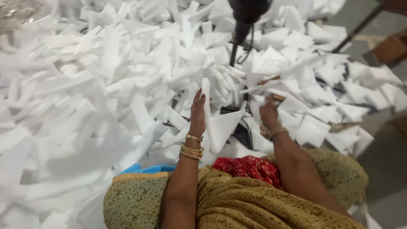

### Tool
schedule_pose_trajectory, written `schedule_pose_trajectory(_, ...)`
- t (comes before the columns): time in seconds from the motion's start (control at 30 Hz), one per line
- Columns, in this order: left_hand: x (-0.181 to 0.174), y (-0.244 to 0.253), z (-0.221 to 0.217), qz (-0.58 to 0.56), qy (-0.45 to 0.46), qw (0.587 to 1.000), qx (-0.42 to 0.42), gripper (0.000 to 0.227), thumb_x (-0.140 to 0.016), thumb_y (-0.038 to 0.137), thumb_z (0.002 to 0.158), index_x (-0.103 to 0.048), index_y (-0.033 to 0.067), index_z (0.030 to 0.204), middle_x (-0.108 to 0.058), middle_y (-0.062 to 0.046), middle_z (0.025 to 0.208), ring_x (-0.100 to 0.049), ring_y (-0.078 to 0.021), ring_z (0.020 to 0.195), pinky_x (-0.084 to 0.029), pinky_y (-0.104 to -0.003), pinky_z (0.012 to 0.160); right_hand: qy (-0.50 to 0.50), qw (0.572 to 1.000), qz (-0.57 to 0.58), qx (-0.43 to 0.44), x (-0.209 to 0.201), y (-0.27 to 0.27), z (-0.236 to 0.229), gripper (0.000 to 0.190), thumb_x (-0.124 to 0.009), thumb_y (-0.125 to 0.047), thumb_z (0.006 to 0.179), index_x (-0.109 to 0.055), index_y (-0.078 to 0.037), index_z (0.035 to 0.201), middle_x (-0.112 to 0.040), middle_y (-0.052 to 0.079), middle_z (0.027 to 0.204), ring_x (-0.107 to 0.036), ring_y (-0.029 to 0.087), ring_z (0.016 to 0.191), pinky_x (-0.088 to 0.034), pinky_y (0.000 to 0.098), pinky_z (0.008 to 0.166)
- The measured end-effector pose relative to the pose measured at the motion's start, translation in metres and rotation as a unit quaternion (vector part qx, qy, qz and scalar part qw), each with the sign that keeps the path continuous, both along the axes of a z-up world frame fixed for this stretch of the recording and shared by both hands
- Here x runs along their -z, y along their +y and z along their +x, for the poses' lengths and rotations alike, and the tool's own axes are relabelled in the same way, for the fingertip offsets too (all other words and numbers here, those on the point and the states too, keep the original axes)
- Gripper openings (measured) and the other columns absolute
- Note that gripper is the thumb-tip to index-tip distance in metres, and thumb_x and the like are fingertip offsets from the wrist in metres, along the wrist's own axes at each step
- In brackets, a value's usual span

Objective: The person sits on the floor and repeatedly picks up rectangular white foam pieces from a large pile. They fold each piece in half by hand and place it back onto the pile. The process is continuous and repetitive throughout the clip.

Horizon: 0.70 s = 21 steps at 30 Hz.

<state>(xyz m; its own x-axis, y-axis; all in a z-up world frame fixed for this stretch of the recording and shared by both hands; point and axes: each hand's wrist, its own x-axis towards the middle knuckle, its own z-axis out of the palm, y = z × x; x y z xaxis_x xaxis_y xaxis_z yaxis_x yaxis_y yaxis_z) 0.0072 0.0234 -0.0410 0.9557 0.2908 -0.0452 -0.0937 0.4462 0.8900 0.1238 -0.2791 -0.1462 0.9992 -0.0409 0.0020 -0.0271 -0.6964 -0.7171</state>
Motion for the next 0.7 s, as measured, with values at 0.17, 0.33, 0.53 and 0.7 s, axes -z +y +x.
schedule_pose_trajectory(0.17, -0.001, -0.006, 0.001, 0.011, -0.003, 1.0, 0.02, 0.06, -0.063, 0.029, 0.101, -0.045, 0.0097, 0.155, -0.065, -0.009, 0.124, -0.061, -0.0155, 0.106, -0.051, -0.032, 0.09, 0.057, 0.905, 0.422, -0.001, -0.119, -0.016, 0.018, 0.02, -0.057, -0.009, 0.094, -0.057, -0.004, 0.114, -0.062, 0.01, 0.093, -0.064, 0.02, 0.073, -0.058, 0.0348, 0.065)
schedule_pose_trajectory(0.33, -0.024, -0.022, 0.001, 0.013, -0.046, 0.997, 0.057, 0.059, -0.06, 0.022, 0.103, -0.043, 0.0108, 0.158, -0.062, -0.009, 0.126, -0.06, -0.015, 0.113, -0.048, -0.031, 0.099, 0.083, 0.888, 0.425, -0.157, -0.231, -0.012, -0.034, 0.034, -0.054, -0.009, 0.1, -0.059, 0.0, 0.132, -0.066, 0.006, 0.103, -0.065, 0.014, 0.083, -0.058, 0.0291, 0.073)
schedule_pose_trajectory(0.53, -0.058, -0.064, -0.017, 0.11, -0.038, 0.988, 0.097, 0.059, -0.054, 0.021, 0.103, -0.037, 0.0155, 0.159, -0.047, -0.009, 0.154, -0.053, -0.0196, 0.128, -0.041, -0.033, 0.112, 0.087, 0.942, 0.279, -0.167, -0.255, 0.034, -0.084, 0.039, -0.057, -0.012, 0.102, -0.056, 0.002, 0.139, -0.07, 0.003, 0.111, -0.066, 0.009, 0.089, -0.056, 0.0251, 0.078)
schedule_pose_trajectory(0.7, -0.064, -0.085, -0.029, 0.102, -0.1, 0.982, 0.121, 0.057, -0.048, 0.02, 0.105, -0.036, 0.0129, 0.161, -0.037, -0.009, 0.165, -0.041, -0.0223, 0.146, -0.031, -0.035, 0.121, 0.06, 0.937, 0.312, -0.148, -0.244, 0.044, -0.1, 0.03, -0.059, -0.007, 0.1, -0.061, 0.0, 0.129, -0.068, 0.004, 0.099, -0.063, 0.009, 0.083, -0.054, 0.0254, 0.071)
